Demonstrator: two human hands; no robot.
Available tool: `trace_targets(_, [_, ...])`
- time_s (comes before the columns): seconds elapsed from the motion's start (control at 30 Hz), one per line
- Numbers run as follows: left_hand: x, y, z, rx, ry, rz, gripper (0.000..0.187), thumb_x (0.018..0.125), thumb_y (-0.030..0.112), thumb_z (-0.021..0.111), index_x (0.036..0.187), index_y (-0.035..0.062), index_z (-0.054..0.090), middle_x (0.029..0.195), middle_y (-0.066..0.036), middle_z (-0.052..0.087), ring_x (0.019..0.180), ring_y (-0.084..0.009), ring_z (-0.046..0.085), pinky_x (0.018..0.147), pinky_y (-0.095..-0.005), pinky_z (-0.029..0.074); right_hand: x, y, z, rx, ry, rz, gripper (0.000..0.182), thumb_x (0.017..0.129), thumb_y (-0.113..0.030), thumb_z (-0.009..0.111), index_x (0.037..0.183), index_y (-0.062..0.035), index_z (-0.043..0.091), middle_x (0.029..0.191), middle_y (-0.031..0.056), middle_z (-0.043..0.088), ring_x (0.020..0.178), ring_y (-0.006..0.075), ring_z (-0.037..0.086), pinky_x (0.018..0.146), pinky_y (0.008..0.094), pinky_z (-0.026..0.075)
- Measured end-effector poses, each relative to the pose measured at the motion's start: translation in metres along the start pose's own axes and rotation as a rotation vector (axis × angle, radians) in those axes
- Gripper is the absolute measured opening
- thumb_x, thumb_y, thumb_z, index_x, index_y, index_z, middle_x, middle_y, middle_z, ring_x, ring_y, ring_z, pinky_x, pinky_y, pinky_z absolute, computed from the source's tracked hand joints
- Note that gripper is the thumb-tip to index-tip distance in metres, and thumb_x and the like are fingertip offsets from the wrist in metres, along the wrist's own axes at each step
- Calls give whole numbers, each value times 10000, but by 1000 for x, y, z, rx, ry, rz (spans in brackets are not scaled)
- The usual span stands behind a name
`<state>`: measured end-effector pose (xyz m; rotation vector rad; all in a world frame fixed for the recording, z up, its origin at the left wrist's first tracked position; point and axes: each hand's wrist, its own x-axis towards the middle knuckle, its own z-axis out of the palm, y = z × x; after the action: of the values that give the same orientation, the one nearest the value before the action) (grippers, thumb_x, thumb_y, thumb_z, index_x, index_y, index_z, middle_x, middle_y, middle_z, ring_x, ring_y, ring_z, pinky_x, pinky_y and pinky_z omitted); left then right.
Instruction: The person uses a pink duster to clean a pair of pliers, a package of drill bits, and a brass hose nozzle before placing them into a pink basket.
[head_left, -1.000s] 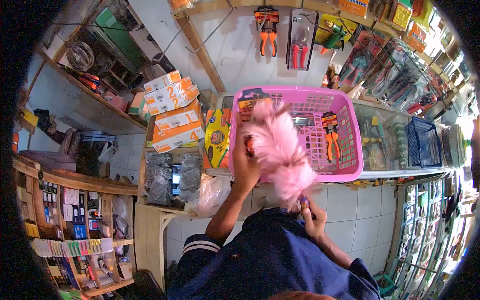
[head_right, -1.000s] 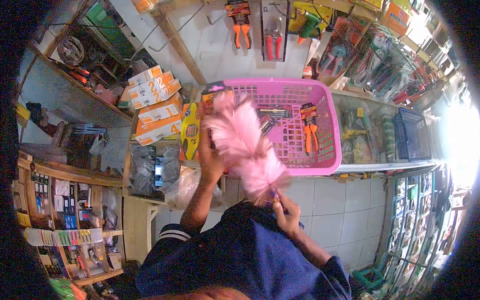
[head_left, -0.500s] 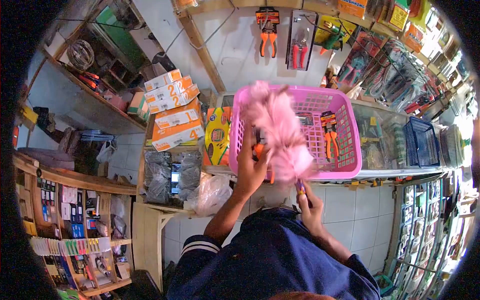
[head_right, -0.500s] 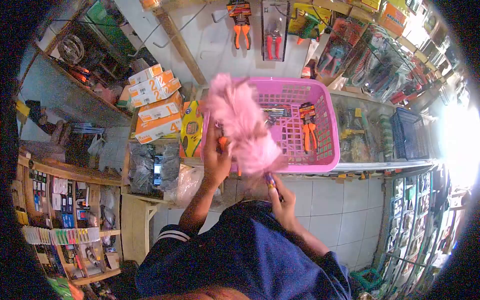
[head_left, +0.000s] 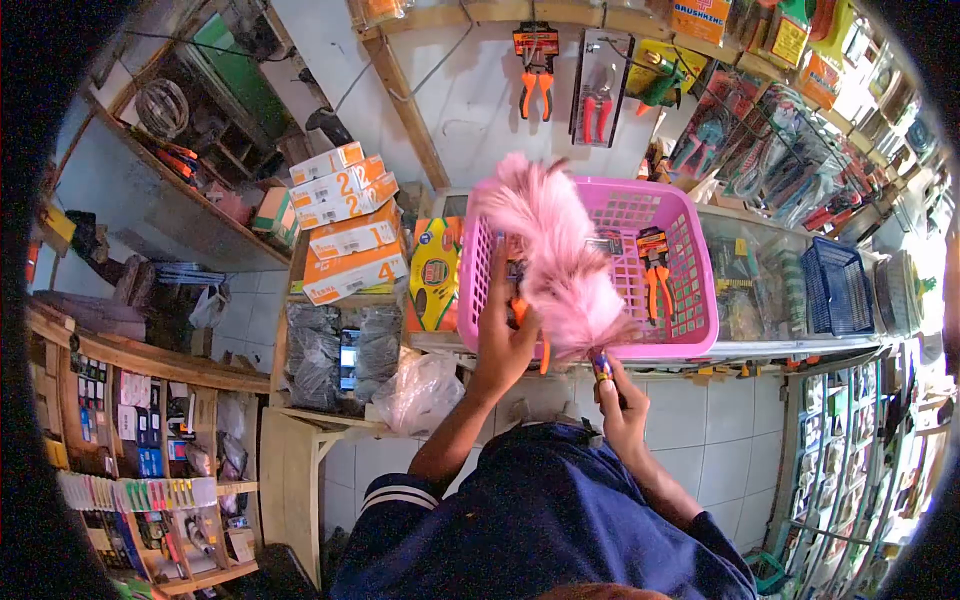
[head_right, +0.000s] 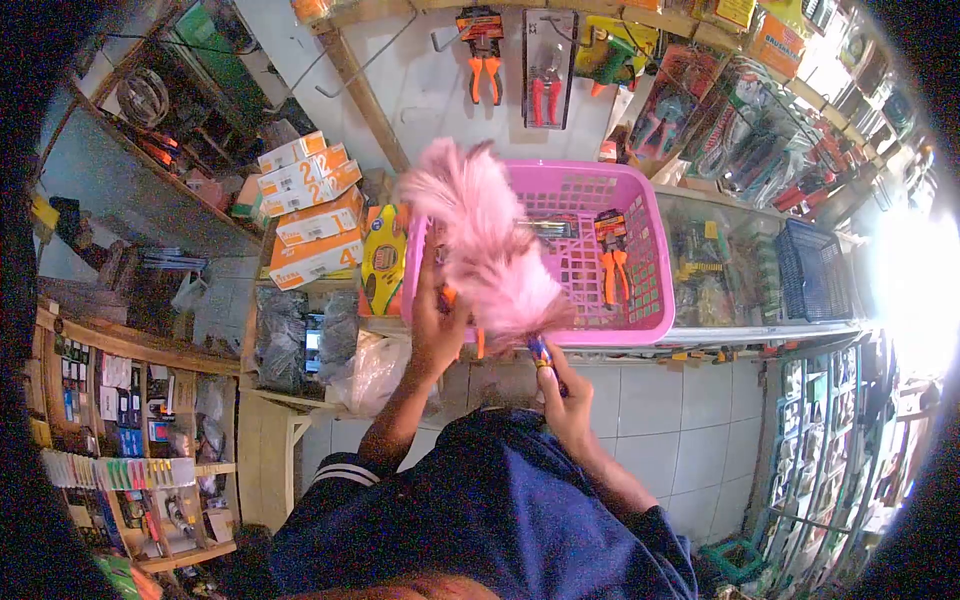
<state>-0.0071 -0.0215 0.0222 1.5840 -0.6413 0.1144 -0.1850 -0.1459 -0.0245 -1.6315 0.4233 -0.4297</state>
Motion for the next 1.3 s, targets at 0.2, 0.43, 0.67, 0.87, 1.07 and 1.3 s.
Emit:
trace_targets(0.2, [19,8,-14,-218,89,-53,719,930,99,601,1515,28,189,1471,-113,380,1238,-163,471,993,-302,413,-40,42,-9,-108,-104,-23,414,965,-153,547,1347,3,510,765,3,561,684,83,510,638,248,445])
trace_targets(0.43, [37,5,-24,-268,308,-168,653,994,230,535,1522,79,182,1298,-89,528,1065,-120,542,850,-274,482,-61,53,-21,-235,-191,-78,430,958,-184,556,1341,7,513,830,97,629,784,107,577,715,289,477])
trace_targets(0.67, [27,8,-26,-830,81,-531,531,971,332,570,1422,137,368,1040,-15,553,792,-92,573,545,-273,513,-37,34,-28,42,35,12,473,978,-279,495,1330,35,518,789,-11,552,646,81,462,576,238,382])
trace_targets(0.87, [-1,-9,-31,-1042,-89,-665,425,969,354,561,1294,94,473,1102,-55,587,959,-149,625,779,-332,572,-6,8,-94,149,-281,68,483,934,-295,570,1278,44,570,693,-17,504,547,43,396,474,205,261])
trace_targets(1.07, [-24,-62,-29,-1385,-453,-808,493,983,403,504,1321,47,465,1211,-124,585,1092,-244,614,911,-457,544,6,-12,-114,13,-226,100,474,919,-301,583,1247,40,603,710,-25,527,562,37,397,495,205,280])
trace_targets(1.3, [-22,-20,-24,-1290,-531,-921,617,964,576,389,1270,49,485,1112,-144,617,929,-278,649,746,-555,559,15,-40,-154,-3,47,-13,444,920,-283,587,1233,29,620,688,-42,521,552,23,382,468,198,267])
